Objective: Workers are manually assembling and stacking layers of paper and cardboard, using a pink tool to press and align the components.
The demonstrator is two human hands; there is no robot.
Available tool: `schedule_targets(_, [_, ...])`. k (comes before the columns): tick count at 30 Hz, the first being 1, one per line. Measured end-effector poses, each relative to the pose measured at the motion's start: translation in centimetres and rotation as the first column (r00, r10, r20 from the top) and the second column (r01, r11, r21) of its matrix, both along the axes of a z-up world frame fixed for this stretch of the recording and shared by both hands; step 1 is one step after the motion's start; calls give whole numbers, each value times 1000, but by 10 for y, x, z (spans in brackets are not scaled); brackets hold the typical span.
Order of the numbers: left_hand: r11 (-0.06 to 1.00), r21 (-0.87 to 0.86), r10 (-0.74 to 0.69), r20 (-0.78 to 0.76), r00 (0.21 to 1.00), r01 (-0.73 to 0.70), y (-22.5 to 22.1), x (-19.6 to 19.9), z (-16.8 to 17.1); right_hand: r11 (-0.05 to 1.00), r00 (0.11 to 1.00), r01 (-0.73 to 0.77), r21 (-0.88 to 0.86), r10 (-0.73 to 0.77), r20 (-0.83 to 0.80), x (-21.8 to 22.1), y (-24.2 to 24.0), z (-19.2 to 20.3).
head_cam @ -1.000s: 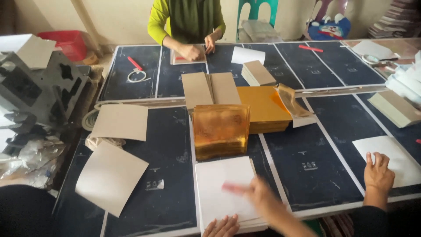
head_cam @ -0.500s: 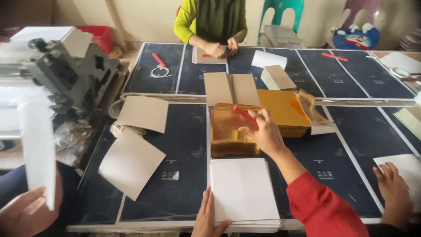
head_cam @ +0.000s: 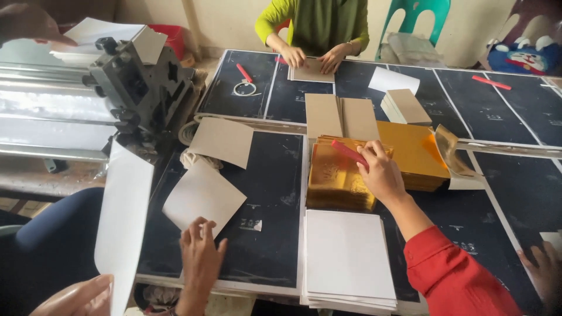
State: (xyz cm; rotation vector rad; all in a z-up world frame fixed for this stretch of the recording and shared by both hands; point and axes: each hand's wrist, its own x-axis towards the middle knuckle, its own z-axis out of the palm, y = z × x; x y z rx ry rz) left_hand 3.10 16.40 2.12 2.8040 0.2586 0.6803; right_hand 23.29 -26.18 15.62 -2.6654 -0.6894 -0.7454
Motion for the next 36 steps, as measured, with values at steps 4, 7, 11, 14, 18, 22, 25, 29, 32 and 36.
schedule_targets(4, [974,226,-46,91,995,25,19,7,-2,1000,1000,-13,4,13,-3,-5,0,11])
schedule_targets(7, [870,467,-221,88,971,156,26,10,3,1000,999,4,-10,-5,-37,-18,-4,22])
schedule_targets(11, [958,285,-144,480,865,2,-10,2,56,998,998,56,-5,-56,-1,-76,-10,24])
schedule_targets(14, [969,187,-232,445,865,163,-35,-15,65,999,975,-41,27,34,219,-154,-14,27])
schedule_targets(18, [968,97,-251,447,859,232,-79,-52,116,995,966,-70,65,52,253,-234,-16,-32])
schedule_targets(22, [917,-255,-141,511,848,306,-99,-63,145,994,980,-83,68,69,185,-275,-18,-101])
schedule_targets(25, [810,-510,-9,480,877,287,-105,-65,168,984,993,-18,176,38,-111,-290,-28,-116])
schedule_targets(29, [365,-872,-8,347,938,326,-108,-55,181,885,946,187,425,-47,-320,-289,-37,-70])
schedule_targets(32, [225,-916,-165,300,939,332,-118,-41,168,760,991,112,641,-36,-131,-279,-39,-14])
schedule_targets(36, [-11,-937,-405,324,855,349,-133,-25,170,761,994,109,640,-74,-81,-276,-42,29])
